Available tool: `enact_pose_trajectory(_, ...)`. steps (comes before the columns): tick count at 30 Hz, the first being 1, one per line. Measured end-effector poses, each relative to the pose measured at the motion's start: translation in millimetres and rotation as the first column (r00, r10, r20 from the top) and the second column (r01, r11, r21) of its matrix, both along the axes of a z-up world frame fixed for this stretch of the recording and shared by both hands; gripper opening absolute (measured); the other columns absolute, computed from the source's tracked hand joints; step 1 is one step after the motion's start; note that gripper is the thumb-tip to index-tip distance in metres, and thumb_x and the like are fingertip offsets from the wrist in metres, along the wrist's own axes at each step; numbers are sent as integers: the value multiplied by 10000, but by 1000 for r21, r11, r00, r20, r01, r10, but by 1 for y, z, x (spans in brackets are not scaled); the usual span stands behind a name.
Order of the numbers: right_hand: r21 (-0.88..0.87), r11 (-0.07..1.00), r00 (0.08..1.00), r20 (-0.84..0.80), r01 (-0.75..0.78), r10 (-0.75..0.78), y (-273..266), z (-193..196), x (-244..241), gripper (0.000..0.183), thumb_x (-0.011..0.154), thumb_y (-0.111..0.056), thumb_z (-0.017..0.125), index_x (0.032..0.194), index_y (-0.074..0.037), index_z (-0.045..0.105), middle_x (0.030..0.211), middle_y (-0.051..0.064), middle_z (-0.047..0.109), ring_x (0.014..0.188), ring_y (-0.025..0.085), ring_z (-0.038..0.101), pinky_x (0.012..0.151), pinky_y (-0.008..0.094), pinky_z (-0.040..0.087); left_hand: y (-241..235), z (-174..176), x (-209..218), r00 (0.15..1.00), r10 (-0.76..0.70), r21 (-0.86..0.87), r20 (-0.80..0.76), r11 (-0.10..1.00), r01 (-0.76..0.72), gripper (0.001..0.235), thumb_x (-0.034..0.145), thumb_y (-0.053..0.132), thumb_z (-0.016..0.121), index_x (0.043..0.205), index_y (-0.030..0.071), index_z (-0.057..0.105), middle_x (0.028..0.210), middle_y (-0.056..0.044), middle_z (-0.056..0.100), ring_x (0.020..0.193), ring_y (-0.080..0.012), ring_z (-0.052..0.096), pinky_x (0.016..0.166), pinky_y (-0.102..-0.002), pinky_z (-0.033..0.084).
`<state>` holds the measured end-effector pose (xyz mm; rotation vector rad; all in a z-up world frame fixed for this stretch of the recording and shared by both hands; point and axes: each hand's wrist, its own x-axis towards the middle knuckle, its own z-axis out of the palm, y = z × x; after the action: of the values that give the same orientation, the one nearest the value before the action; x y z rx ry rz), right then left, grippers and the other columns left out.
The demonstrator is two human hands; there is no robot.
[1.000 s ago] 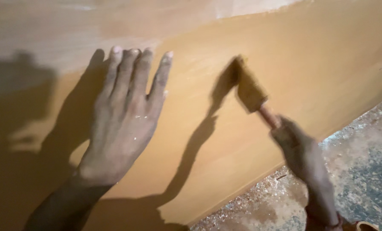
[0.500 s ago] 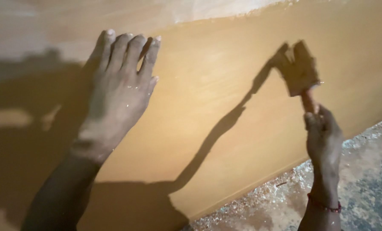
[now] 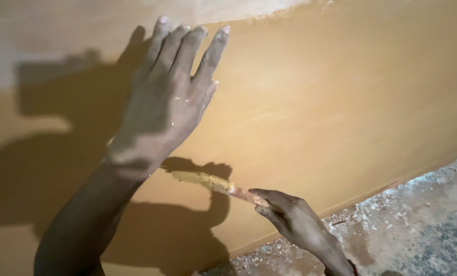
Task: The person paints a wall with a brush, applying a light brown coat in steady strokes. The left hand rests on the wall for support while the right hand moves the brush across the surface.
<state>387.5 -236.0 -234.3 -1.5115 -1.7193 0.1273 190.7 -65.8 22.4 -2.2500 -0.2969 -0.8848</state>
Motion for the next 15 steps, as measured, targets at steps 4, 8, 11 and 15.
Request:
enact_pose_trajectory(4, 391, 916, 984, 102, 94, -145, 3, 1, 47, 301, 1109, -267, 527, 1313, -64, 615, 1105, 200, 722, 808, 221, 710, 624, 287, 626, 6, -2, 10, 999, 43, -45, 9, 998, -42, 759, 957, 257, 757, 1596, 21, 422, 1433, -274, 535, 1364, -427, 508, 1247, -570, 279)
enact_pose_trajectory(8, -129, 726, 661, -331, 676, -674, -22, -8, 133, 370, 1079, -253, 563, 1360, -20, 623, 952, 121, 714, 651, 161, 592, 477, 311, 505, 14, -6, 6, 994, 109, -74, -10, 991, -109, 785, 924, 240, 766, 1590, 4, 424, 1482, -242, 510, 1406, -402, 465, 1258, -577, 246)
enact_pose_trajectory(11, 48, 548, 548, -165, 835, -820, -44, -22, 172, 371, 1159, -301, 621, 1406, -25, 589, 943, 138, 699, 654, 204, 574, 529, 340, 462, 17, -7, 5, 991, 131, -90, -22, 987, -132, 796, 919, 237, 767, 1600, 16, 420, 1498, -226, 483, 1420, -389, 434, 1265, -561, 234)
enact_pose_trajectory(15, 148, 552, 568, -103, 821, -817, -41, -22, 182, 351, 1149, -285, 666, 1364, -18, 589, 911, 139, 695, 680, 188, 602, 565, 335, 466, 12, -10, 15, 977, 210, -120, -44, 969, -214, 827, 929, 266, 760, 1627, 30, 385, 1515, -261, 438, 1434, -423, 393, 1274, -570, 209)
